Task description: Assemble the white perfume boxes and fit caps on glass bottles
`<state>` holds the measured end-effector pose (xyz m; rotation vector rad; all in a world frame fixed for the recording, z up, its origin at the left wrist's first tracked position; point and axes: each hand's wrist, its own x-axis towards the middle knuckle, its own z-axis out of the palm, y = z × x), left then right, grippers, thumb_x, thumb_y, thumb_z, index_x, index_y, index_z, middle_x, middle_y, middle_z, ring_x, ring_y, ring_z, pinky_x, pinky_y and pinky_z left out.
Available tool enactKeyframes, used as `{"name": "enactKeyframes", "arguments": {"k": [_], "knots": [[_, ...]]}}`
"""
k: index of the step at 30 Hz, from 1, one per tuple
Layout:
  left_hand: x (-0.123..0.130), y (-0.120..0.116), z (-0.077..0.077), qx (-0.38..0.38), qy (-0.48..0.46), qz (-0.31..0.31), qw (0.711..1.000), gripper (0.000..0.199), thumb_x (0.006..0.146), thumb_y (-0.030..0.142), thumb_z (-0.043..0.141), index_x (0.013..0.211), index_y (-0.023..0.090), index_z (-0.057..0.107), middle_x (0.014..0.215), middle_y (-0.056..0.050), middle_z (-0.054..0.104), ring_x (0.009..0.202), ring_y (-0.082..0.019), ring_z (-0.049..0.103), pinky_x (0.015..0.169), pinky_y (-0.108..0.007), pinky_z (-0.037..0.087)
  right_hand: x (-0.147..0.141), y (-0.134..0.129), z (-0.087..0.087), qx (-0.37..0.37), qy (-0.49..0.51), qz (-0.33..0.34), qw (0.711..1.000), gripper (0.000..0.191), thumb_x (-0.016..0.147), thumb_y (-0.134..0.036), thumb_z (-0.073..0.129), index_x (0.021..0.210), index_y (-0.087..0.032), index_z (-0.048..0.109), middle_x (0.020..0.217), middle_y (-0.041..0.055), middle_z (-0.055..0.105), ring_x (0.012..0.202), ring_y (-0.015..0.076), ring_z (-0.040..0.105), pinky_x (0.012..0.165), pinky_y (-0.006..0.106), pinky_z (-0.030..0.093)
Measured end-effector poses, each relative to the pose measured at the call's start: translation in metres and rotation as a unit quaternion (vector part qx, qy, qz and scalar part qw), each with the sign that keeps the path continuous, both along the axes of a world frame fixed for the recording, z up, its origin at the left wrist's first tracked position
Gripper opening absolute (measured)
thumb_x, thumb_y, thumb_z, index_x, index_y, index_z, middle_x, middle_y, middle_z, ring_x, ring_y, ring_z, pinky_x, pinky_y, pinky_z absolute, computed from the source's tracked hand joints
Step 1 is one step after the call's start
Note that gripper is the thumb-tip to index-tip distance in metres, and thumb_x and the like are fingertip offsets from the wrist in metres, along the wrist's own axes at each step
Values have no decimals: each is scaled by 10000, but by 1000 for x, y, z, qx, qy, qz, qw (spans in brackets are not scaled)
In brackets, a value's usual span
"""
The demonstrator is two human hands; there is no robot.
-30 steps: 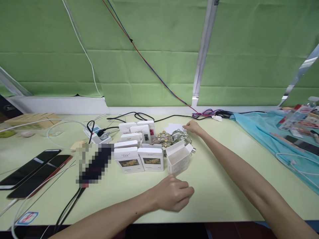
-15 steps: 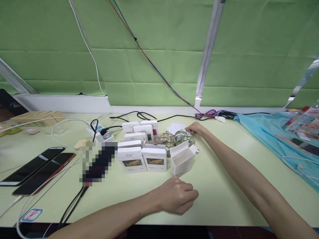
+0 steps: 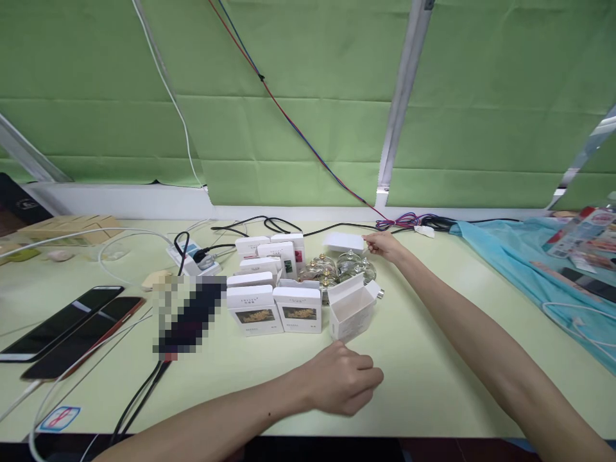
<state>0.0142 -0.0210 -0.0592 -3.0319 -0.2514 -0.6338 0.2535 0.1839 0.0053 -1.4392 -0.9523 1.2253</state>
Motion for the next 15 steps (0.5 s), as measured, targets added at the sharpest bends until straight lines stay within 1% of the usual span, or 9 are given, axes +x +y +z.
{"name": "enactKeyframes", "arguments": {"k": [5,10,13,15], "knots": [[0,1,0,0,-14,-3,1000,118,789,119,518,762,209,446,628,32,496,494,-106,447,443,-300,195,2,-3,17,51,68,-24,996,242,838,-118,762,679,-161,585,504,-52,498,438,55,425,431,169,372],[-1,1,-1,-2,4,-5,1000,126,816,133,522,762,210,438,635,29,503,500,-106,454,450,-295,206,-1,-13,33,95,136,-31,986,217,858,-153,737,702,-181,589,524,-50,503,466,73,444,469,184,411],[-1,1,1,-10,-24,-15,1000,118,789,120,512,748,208,445,624,31,499,493,-104,438,447,-297,223,-4,-28,40,116,181,-27,976,113,899,-149,663,796,-192,647,611,-21,612,524,89,521,493,188,437],[-1,1,2,-16,-48,-19,999,124,778,106,497,733,207,441,613,32,488,485,-104,425,443,-296,241,-7,-42,41,126,212,-23,969,109,923,-141,621,839,-196,664,695,-14,675,567,81,567,511,173,461]]}}
